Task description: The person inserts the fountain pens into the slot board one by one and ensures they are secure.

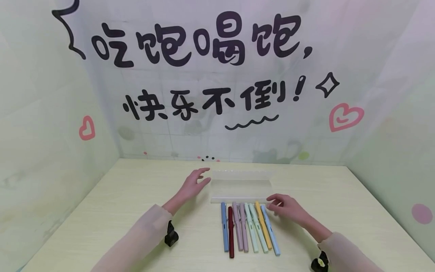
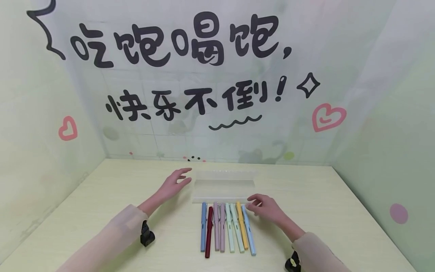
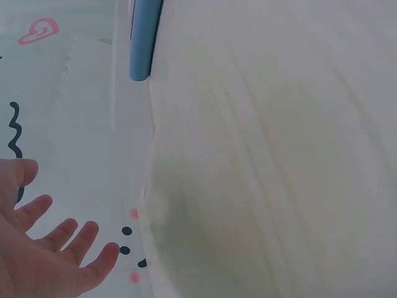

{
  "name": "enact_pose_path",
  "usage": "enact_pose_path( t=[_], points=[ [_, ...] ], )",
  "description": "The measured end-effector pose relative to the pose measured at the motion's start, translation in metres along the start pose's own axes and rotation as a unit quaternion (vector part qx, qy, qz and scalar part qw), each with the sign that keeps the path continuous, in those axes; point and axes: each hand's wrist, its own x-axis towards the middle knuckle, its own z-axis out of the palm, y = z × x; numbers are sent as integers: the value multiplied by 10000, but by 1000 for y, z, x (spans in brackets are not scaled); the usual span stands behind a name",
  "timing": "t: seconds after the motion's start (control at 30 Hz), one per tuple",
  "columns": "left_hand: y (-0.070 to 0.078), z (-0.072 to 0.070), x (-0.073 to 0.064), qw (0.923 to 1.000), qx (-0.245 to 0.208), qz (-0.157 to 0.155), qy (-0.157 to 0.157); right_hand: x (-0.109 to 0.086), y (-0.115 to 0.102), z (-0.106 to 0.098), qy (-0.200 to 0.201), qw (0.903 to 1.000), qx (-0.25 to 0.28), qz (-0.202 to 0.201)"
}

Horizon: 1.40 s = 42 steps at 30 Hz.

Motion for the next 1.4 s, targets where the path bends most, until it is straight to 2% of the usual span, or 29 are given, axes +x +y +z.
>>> enact_pose_path(
  t=[0.17, 0.27, 0.43, 0.67, 0.8, 0.9, 1.07, 1.13, 1.2, 1.4],
  points=[
    [2, 4, 4, 10000, -2, 9, 78, 2, 0, 6, -101, 9997, -214, 79],
    [3, 7, 6, 9998, 19, -136, 125, 3, -2, 9, -123, 9995, -276, 96],
    [5, 10, 10, 9992, 28, -345, 203, 4, -5, 13, -160, 9996, -249, -6],
    [6, 14, 18, 9987, -76, -359, 364, 4, -6, 14, -290, 9993, -182, -165],
    [6, 17, 21, 9978, -174, -480, 433, 5, -6, 14, -341, 9988, -270, -245],
    [7, 19, 23, 9966, -224, -630, 471, 6, -3, 13, -439, 9979, -315, -367],
    [9, 22, 25, 9953, -221, -780, 537, 4, -1, 8, -589, 9934, -341, -925],
    [9, 22, 26, 9947, -221, -822, 570, 4, -1, 7, -557, 9916, -457, -1073],
    [8, 22, 27, 9943, -233, -854, 598, 5, -1, 6, -498, 9905, -736, -1045],
    [7, 22, 27, 9939, -246, -864, 644, 6, -6, 5, -379, 9882, -1296, -724]
  ],
)
